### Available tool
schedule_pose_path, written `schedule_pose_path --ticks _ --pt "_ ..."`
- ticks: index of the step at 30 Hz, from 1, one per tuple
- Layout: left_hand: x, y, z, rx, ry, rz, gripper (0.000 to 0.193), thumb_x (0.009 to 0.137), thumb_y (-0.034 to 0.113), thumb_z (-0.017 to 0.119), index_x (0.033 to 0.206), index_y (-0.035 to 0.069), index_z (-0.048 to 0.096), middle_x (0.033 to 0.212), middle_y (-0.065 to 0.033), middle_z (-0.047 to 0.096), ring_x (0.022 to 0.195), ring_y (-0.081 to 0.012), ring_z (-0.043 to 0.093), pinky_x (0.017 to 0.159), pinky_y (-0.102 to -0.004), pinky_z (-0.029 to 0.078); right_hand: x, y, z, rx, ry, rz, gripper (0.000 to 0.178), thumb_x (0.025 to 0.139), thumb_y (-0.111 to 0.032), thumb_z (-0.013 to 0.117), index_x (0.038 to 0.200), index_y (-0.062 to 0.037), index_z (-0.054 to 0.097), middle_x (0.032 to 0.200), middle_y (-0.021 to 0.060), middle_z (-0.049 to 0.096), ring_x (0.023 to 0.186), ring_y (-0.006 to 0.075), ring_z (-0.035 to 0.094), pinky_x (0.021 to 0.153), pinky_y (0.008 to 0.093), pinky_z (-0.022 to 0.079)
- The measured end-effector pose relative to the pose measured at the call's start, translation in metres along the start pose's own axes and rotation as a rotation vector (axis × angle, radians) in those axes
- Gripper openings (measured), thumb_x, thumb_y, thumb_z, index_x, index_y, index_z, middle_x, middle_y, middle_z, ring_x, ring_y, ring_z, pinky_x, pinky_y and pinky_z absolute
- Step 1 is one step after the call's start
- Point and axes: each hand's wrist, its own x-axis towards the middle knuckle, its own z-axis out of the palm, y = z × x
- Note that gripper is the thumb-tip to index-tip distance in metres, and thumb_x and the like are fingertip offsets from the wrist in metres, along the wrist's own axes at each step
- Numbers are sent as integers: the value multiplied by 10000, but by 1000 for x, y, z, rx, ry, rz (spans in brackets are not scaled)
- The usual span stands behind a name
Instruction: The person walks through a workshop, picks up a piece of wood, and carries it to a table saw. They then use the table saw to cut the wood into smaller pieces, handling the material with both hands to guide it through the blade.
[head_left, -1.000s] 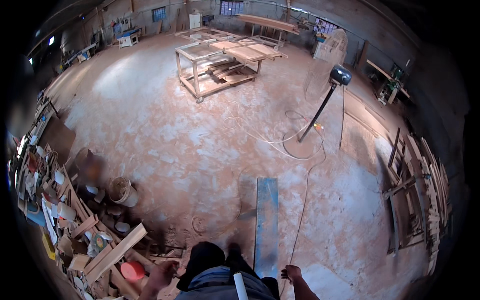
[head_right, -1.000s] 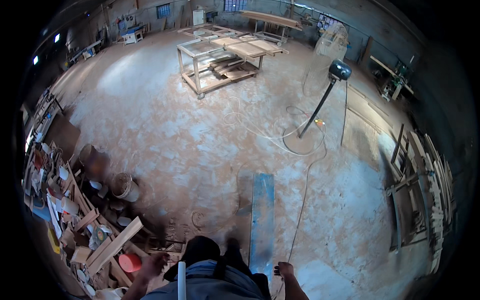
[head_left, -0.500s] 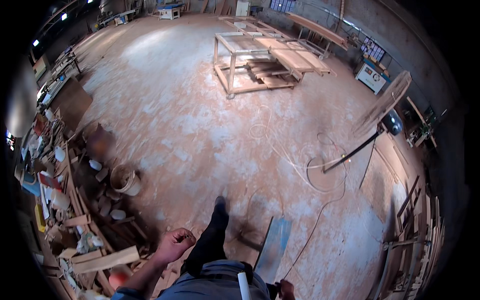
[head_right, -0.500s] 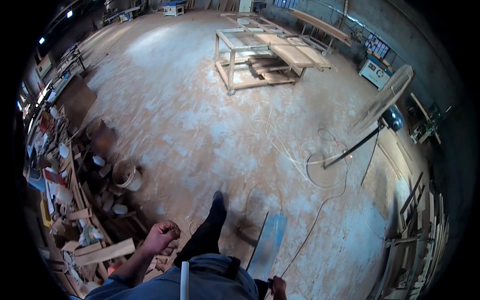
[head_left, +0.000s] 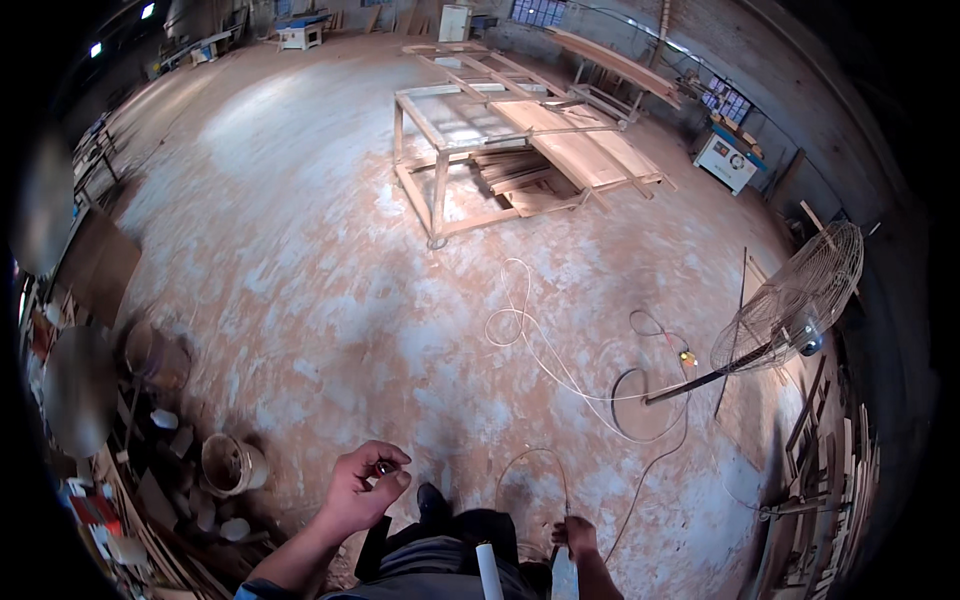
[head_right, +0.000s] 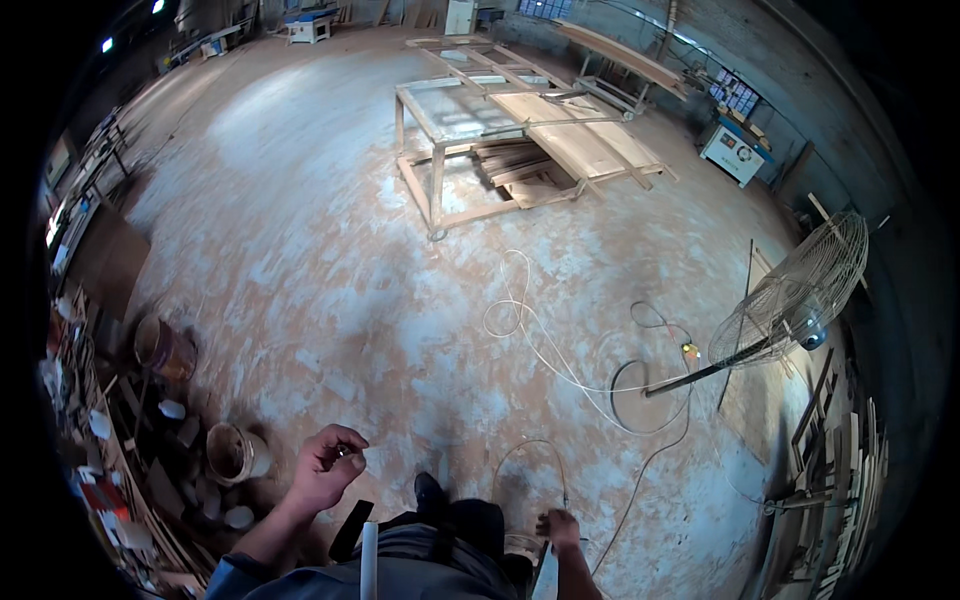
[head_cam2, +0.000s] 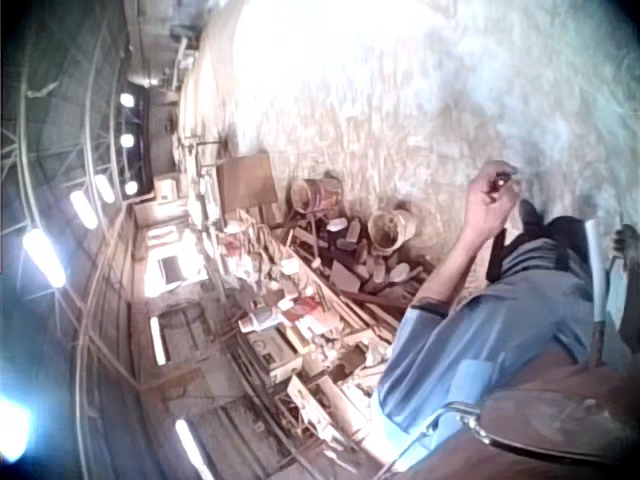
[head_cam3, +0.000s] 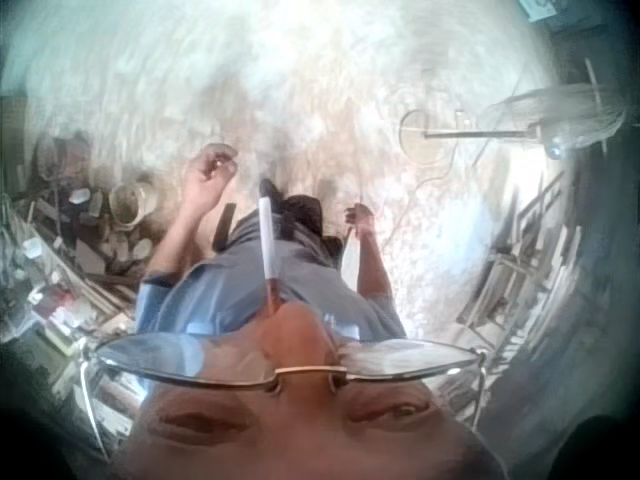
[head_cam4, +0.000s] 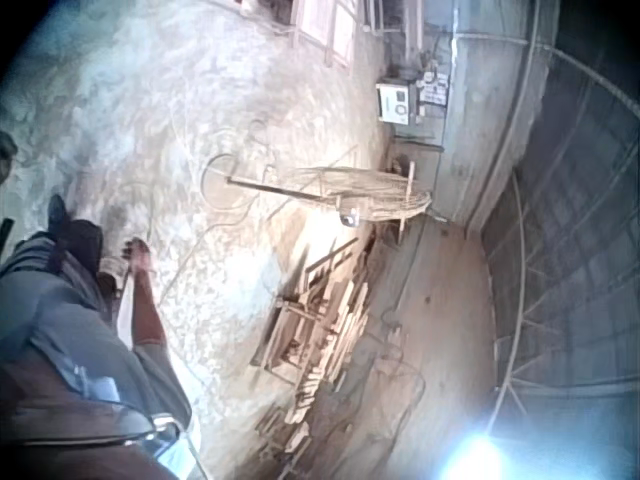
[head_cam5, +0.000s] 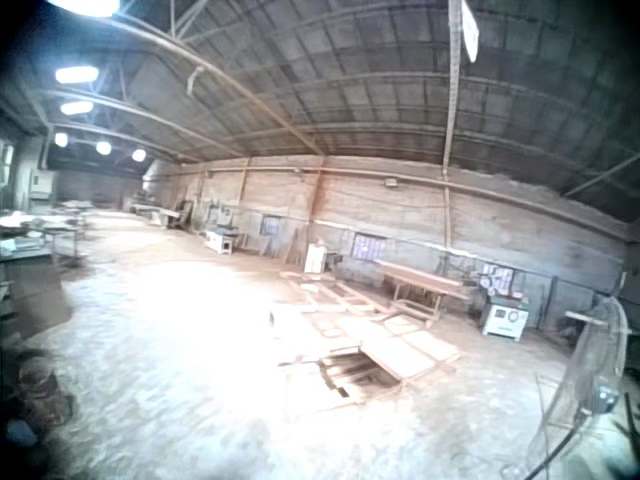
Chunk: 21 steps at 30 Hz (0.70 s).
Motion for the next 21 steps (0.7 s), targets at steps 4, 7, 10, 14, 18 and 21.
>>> schedule_pose_path --ticks 4,7,10,14,18,21 --pt "53 16 -26 -108 91 82 237 802 45 650 1027 33 580 913 -23 600 796 -85 536 732 -238 420 28 -104 89 -70 -118 -168 345 920 -237 541 1118 44 562 925 165 665 684 244 651 587 362 553" --pt "91 33 -57 -121 212 89 257 783 40 660 1025 20 575 899 -47 621 780 -102 567 708 -248 444 66 -136 123 -189 -163 -68 334 910 -230 546 1095 47 568 911 160 663 688 242 650 593 359 552" --pt "145 61 -92 40 318 223 251 783 40 664 1012 4 567 827 -64 641 732 -129 607 658 -269 480 124 -133 122 -382 -146 33 298 867 -187 507 1037 43 590 878 159 656 662 240 637 567 368 546" --pt "212 111 -137 201 430 480 235 781 13 671 989 17 560 828 -65 642 701 -147 623 623 -267 487 172 -164 157 -298 -141 276 111 872 -172 461 790 -99 475 623 67 549 464 196 515 379 325 374" --pt "261 135 -180 250 442 614 254 746 17 693 967 18 568 729 -64 596 594 -179 576 525 -290 440 240 -253 216 -419 -229 315 138 891 -164 469 765 -115 440 603 28 452 441 152 400 382 309 358" --pt "294 132 -206 279 468 682 247 749 35 704 954 21 566 694 -52 576 550 -177 531 487 -297 400 263 -347 305 -382 -279 143 106 880 -164 462 801 -93 476 593 16 395 453 142 405 407 299 381"
